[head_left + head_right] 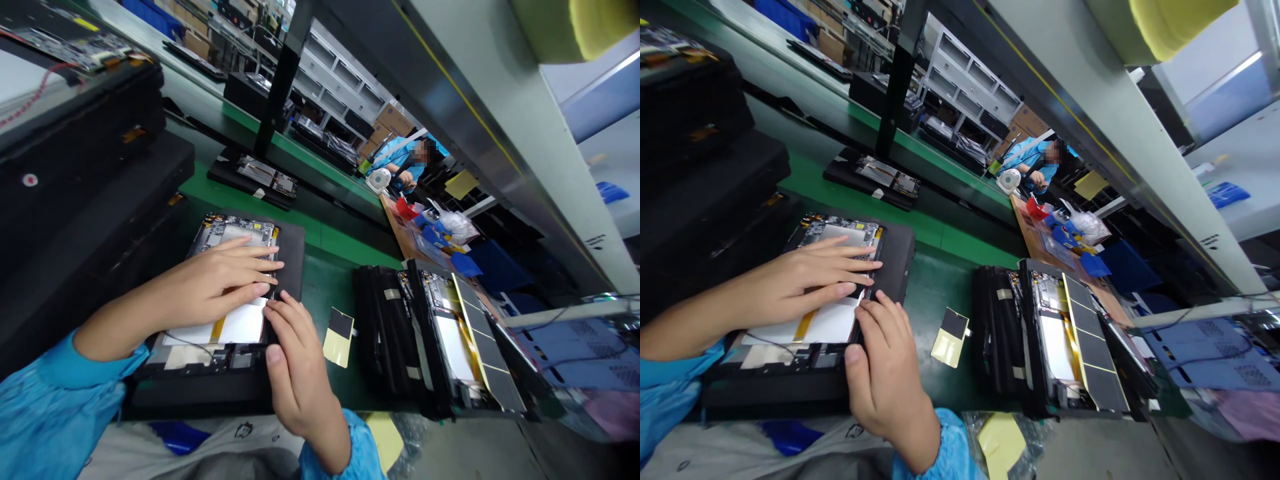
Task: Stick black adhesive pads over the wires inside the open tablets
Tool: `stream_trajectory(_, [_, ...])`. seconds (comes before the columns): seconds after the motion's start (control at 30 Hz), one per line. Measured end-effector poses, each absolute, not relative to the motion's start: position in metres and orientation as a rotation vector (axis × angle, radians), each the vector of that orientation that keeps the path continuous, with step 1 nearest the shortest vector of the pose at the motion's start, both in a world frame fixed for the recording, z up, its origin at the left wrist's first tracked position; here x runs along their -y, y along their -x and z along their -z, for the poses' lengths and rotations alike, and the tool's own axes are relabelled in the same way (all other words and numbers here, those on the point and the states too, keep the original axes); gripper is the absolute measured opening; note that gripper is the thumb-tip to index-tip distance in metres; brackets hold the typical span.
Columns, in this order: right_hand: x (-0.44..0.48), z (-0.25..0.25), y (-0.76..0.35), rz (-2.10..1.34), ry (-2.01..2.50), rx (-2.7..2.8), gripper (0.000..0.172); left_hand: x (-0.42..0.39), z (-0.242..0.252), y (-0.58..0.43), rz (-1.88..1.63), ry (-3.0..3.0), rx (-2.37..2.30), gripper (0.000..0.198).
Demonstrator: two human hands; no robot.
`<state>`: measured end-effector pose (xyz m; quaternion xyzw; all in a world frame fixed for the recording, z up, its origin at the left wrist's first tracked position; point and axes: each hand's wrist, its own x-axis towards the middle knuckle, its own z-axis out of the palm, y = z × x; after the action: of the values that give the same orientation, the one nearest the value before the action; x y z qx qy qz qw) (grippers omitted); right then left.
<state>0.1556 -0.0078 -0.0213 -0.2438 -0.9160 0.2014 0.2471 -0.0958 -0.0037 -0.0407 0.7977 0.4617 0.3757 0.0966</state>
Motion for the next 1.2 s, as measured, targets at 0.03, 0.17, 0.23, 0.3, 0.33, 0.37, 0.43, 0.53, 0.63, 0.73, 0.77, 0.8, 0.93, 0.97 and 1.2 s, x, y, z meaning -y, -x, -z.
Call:
stream_trajectory(0.03, [0.008,0.021,-0.156,-0.542,0.663,2.503,0.044,0.003,0.04,0.096,-1.09,-2.359,-1.361,0.045])
stream_trajectory(0.17, [0.007,0.019,-0.155,-0.496,0.645,2.526,0.044,0.0,0.036,0.095,-0.969,-2.324,-1.36,0.047])
stream_trajectory(0.23, [0.007,0.016,-0.155,-0.485,0.644,2.526,0.042,-0.002,0.036,0.096,-0.965,-2.309,-1.368,0.048])
stream_trajectory(0.3, [0.004,0.011,-0.153,-0.494,0.642,2.495,0.038,-0.002,0.036,0.096,-0.98,-2.293,-1.375,0.048])
stream_trajectory(0.33, [0.002,0.008,-0.152,-0.511,0.644,2.471,0.036,-0.002,0.036,0.096,-0.988,-2.282,-1.382,0.049])
stream_trajectory(0.37, [0.0,0.004,-0.151,-0.535,0.649,2.446,0.034,-0.002,0.036,0.096,-0.997,-2.271,-1.392,0.049])
stream_trajectory(0.43, [-0.008,-0.003,-0.148,-0.586,0.673,2.399,0.029,-0.002,0.036,0.095,-1.003,-2.253,-1.409,0.05])
stream_trajectory(0.53, [-0.022,-0.011,-0.141,-0.519,0.726,2.337,0.022,-0.002,0.035,0.094,-1.011,-2.238,-1.421,0.054])
stream_trajectory(0.63, [-0.033,-0.015,-0.135,-0.354,0.735,2.294,0.022,-0.003,0.035,0.094,-1.026,-2.233,-1.415,0.057])
stream_trajectory(0.73, [-0.031,-0.016,-0.132,-0.411,0.72,2.303,0.022,-0.005,0.036,0.094,-1.036,-2.233,-1.386,0.057])
stream_trajectory(0.77, [-0.027,-0.015,-0.132,-0.451,0.702,2.318,0.022,-0.006,0.037,0.094,-1.035,-2.236,-1.376,0.056])
stream_trajectory(0.8, [-0.022,-0.013,-0.133,-0.482,0.676,2.338,0.022,-0.006,0.037,0.095,-1.032,-2.239,-1.366,0.054])
stream_trajectory(0.93, [-0.003,-0.003,-0.14,-0.507,0.579,2.421,0.022,-0.003,0.037,0.096,-1.088,-2.247,-1.343,0.048])
stream_trajectory(0.97, [-0.001,-0.001,-0.142,-0.508,0.584,2.433,0.023,-0.001,0.036,0.096,-1.133,-2.244,-1.347,0.047])
stream_trajectory(1.2, [-0.001,0.009,-0.149,-0.545,0.644,2.477,0.025,0.01,0.04,0.093,-1.195,-2.286,-1.378,0.044])
